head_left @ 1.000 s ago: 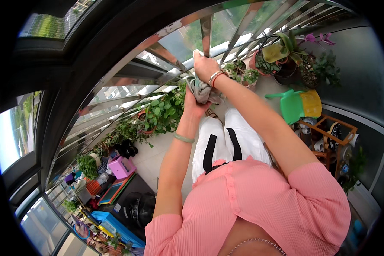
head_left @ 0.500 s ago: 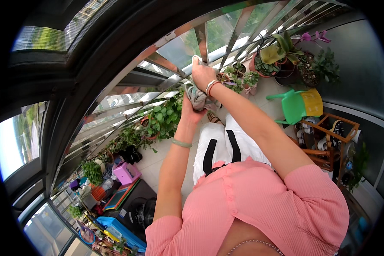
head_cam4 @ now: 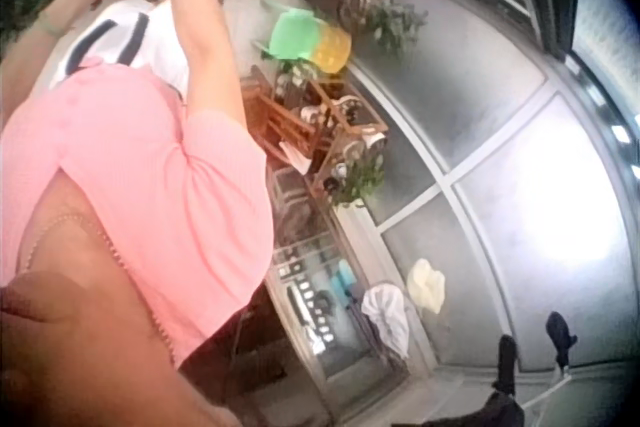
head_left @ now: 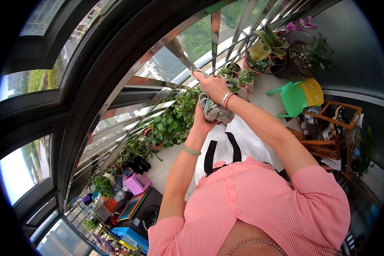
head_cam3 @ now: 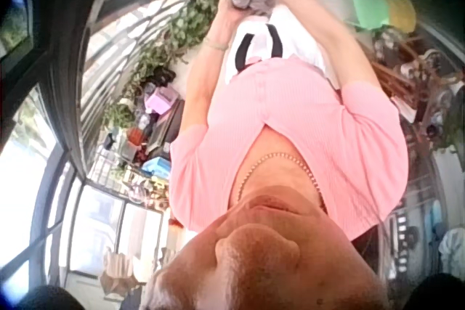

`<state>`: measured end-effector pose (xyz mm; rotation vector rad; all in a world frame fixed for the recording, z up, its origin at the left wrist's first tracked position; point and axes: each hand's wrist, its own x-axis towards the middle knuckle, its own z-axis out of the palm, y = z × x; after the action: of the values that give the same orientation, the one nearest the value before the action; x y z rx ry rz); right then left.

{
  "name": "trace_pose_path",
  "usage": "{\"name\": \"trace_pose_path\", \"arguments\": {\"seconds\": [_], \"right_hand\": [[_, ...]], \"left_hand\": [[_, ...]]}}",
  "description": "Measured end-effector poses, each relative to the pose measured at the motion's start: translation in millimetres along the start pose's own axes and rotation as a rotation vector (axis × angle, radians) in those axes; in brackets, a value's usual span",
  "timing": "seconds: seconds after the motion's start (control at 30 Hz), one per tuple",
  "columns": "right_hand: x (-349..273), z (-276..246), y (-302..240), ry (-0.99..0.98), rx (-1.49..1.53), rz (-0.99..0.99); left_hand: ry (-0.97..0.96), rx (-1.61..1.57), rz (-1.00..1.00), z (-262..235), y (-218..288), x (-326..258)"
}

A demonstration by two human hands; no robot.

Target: The person cleans the metal window frame and glass panes of a balcony using a cloth. They wipe the vertical and horizontal bars of the frame, moving along the balcony's length. The person also uses a toothbrush to scrub the crevices of the window frame.

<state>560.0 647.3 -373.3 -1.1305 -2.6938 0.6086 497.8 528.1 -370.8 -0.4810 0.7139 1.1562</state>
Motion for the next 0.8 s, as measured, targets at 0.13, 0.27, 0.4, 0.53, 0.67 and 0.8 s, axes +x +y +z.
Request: {"name": "trace_pose_path", "arguments": {"seconds": [0.13,0.27,0.4,0.53,0.67,0.8], "right_hand": [[-10,-4,-1,-0.016,0.106,0.159],[-1,-11,3,0.116,0.195,0.161],[23,-4,16,-0.132,0.132,0.16],[31,-17,18,-0.201,-0.015,0.119],[47,-13,23,-0.13,-0.038,0.18],[45,-23,32,-0.16,-0.057,0.249]], "left_hand": [[-0.04,0.01,0.018,-9,3,5],[-0.048,0.003,0.052,-6,9,9],[-0.024,-0.023,-0.005,6,18,15],[0.037,-0.034,0.01,18,14,37],[0.034,-0.006,0.006,36,22,37],[-0.104,0.006,0.02,18,27,50]]}}
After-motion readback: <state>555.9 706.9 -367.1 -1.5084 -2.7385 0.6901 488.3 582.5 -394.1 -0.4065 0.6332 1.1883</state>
